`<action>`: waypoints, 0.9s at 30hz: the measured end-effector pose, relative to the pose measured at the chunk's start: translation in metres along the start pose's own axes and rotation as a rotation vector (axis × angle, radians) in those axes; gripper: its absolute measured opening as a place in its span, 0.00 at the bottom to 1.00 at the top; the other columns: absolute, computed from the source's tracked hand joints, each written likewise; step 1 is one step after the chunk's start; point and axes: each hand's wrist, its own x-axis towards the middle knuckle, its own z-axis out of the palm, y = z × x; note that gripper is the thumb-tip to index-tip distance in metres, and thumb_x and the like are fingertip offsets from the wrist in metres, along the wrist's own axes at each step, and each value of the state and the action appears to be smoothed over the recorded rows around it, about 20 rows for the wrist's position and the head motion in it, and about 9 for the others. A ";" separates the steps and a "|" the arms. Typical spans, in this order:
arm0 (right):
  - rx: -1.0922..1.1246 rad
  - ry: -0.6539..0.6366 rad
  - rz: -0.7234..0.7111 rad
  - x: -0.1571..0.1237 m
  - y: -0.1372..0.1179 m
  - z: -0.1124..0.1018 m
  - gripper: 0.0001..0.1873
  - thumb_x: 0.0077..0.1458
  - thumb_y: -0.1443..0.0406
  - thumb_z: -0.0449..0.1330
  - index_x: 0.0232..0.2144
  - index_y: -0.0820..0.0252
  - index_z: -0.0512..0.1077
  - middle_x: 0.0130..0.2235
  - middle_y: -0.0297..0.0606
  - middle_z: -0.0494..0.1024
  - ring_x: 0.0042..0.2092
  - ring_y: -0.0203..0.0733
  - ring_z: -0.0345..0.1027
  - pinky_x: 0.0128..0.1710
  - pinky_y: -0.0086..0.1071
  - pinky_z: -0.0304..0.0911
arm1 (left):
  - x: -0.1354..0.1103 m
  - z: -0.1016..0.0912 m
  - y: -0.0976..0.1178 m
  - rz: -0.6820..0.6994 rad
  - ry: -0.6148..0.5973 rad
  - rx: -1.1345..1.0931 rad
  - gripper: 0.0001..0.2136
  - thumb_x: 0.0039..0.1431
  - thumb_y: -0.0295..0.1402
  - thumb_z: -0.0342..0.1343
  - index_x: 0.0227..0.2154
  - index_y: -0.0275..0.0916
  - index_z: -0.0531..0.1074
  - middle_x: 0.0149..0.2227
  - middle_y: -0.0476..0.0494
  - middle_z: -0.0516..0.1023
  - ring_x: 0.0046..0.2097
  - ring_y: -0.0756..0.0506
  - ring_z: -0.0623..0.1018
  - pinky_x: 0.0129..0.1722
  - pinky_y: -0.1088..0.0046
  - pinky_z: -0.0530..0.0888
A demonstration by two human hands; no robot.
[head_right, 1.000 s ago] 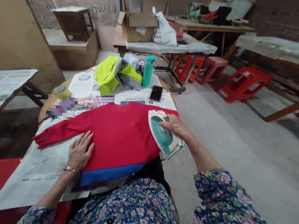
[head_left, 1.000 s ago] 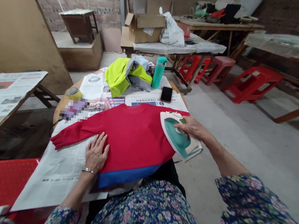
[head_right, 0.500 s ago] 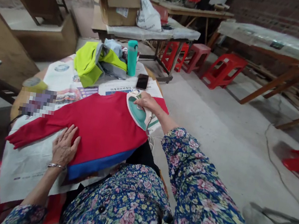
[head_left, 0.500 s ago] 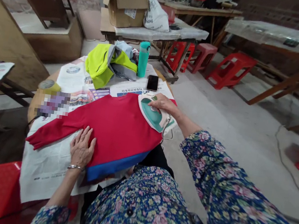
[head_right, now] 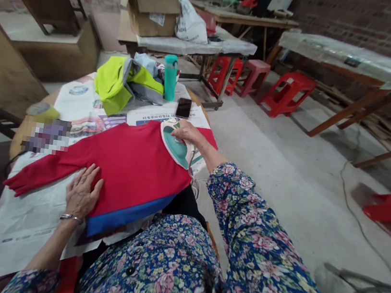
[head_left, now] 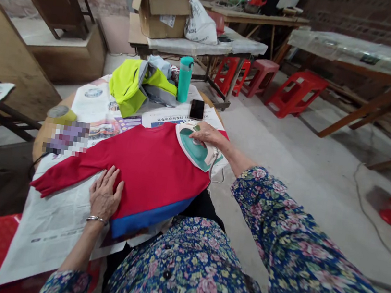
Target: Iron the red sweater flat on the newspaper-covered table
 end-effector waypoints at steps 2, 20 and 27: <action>0.025 -0.025 -0.003 -0.003 0.003 0.000 0.11 0.56 0.65 0.64 0.26 0.56 0.66 0.25 0.33 0.68 0.31 0.41 0.64 0.33 0.33 0.62 | 0.000 0.001 0.001 -0.001 0.000 0.006 0.25 0.72 0.42 0.49 0.68 0.47 0.76 0.71 0.39 0.76 0.74 0.32 0.70 0.74 0.46 0.62; -0.061 -0.153 0.104 -0.133 0.016 0.028 0.11 0.57 0.64 0.67 0.43 0.58 0.75 0.30 0.31 0.76 0.26 0.39 0.67 0.27 0.31 0.61 | 0.001 0.013 0.013 0.003 0.043 -0.059 0.23 0.71 0.43 0.51 0.63 0.45 0.78 0.70 0.41 0.78 0.73 0.34 0.71 0.74 0.51 0.62; -0.294 -0.247 -0.068 -0.115 -0.052 0.073 0.13 0.61 0.63 0.72 0.46 0.59 0.77 0.36 0.36 0.80 0.37 0.43 0.74 0.33 0.31 0.59 | 0.002 0.017 0.010 -0.053 0.048 -0.091 0.23 0.73 0.40 0.46 0.64 0.44 0.77 0.66 0.41 0.82 0.72 0.38 0.73 0.73 0.56 0.65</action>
